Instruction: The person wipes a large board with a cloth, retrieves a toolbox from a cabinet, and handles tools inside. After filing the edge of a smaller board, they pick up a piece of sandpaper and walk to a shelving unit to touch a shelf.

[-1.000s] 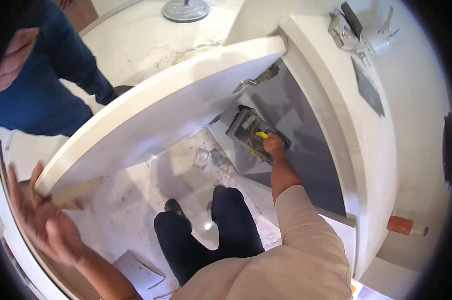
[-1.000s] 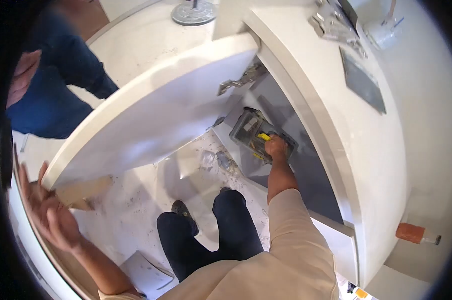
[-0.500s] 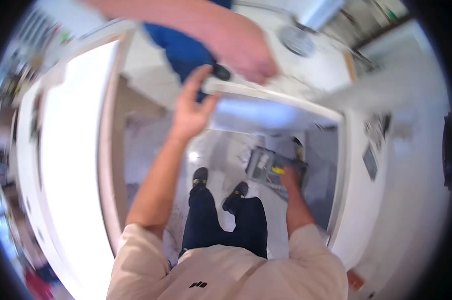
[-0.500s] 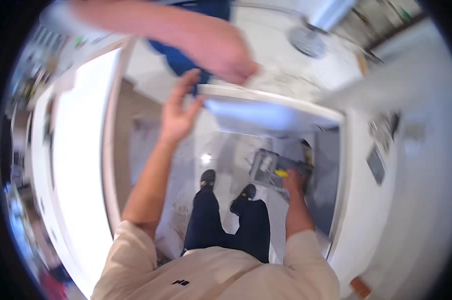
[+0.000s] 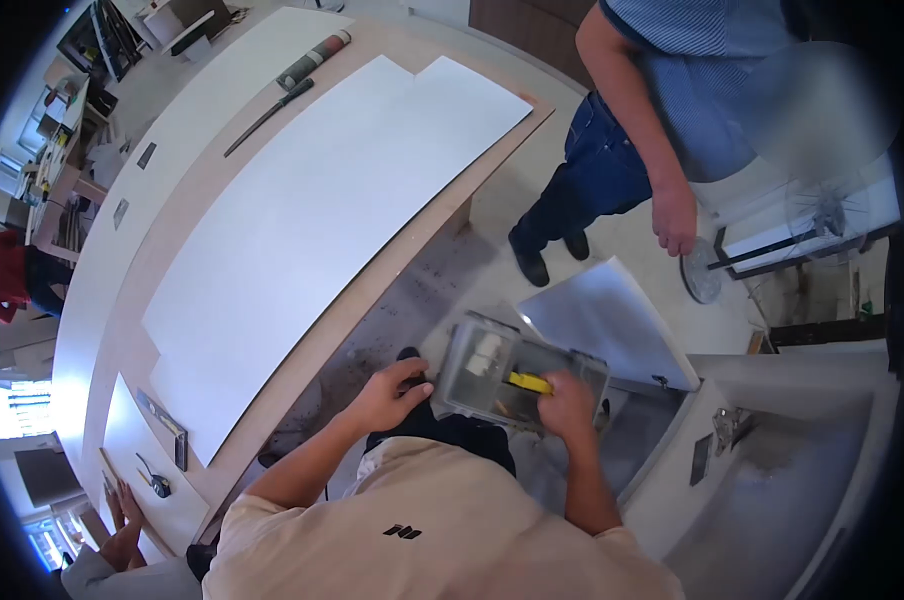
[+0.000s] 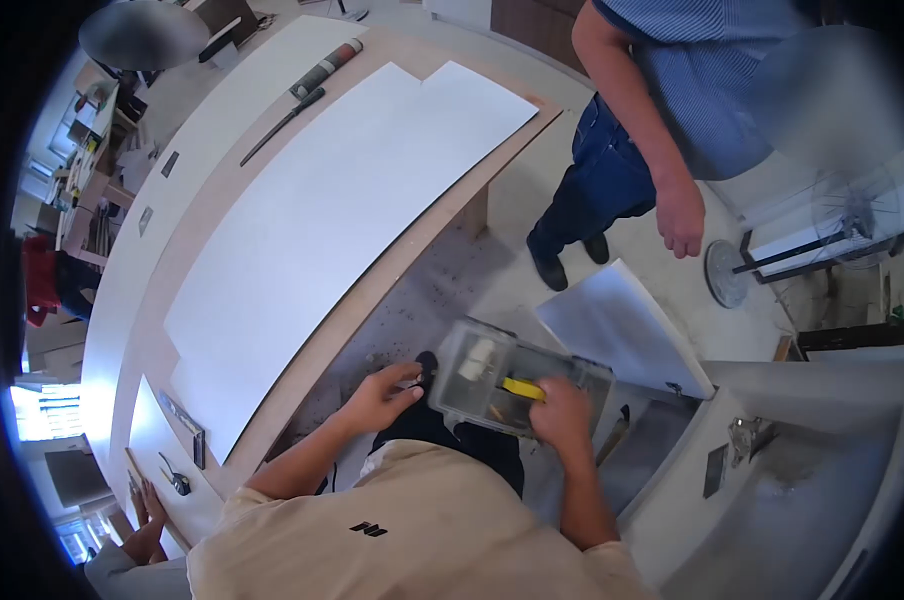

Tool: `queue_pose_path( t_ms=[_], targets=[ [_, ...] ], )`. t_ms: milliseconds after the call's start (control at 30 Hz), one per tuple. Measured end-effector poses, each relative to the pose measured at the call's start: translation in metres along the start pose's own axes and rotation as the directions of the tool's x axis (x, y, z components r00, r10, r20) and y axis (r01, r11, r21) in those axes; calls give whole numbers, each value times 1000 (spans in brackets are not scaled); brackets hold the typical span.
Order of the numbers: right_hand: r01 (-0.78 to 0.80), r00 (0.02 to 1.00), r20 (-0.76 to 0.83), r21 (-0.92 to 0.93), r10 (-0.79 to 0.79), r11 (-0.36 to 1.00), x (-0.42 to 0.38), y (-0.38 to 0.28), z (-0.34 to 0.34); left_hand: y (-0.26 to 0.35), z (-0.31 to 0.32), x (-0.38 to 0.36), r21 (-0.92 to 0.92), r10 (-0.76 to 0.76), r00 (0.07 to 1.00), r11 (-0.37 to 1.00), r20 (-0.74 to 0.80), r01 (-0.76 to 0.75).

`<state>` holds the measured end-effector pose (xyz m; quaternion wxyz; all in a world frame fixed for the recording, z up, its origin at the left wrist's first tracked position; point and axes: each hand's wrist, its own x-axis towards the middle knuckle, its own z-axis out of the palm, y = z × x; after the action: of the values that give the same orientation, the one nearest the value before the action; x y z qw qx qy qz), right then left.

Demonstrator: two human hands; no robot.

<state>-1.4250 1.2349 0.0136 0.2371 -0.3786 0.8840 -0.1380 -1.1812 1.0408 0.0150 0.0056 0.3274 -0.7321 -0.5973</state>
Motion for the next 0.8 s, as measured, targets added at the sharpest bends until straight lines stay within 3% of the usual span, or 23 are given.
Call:
queue_pose_path(
  t_ms=[100,200,333,433,500,600,800],
  targets=[
    [289,954,-85,-8,-289,957,12,-75,-50,9,-21,-23,-277,79,993,956,-88,-101],
    [438,895,-34,-106,-444,893,33,-147,-90,19,-52,-41,-494,87,979,853,-183,-168],
    [640,762,25,-181,-647,747,75,-234,-113,39,-99,-64,-574,158,935,753,-317,-322],
    [693,713,83,-234,-696,682,118,-282,-101,19,-108,-54,-524,85,856,758,-510,-388],
    [690,723,207,-275,-659,670,140,-317,-98,24,-114,-46,-518,20,810,760,-586,-393],
    [702,712,353,-324,-607,635,174,-353,-83,5,-127,-20,-492,19,760,751,-650,-439],
    [771,630,490,-307,-602,557,237,-392,-30,-21,-148,11,-519,-144,723,789,-675,-327]
  ],
)
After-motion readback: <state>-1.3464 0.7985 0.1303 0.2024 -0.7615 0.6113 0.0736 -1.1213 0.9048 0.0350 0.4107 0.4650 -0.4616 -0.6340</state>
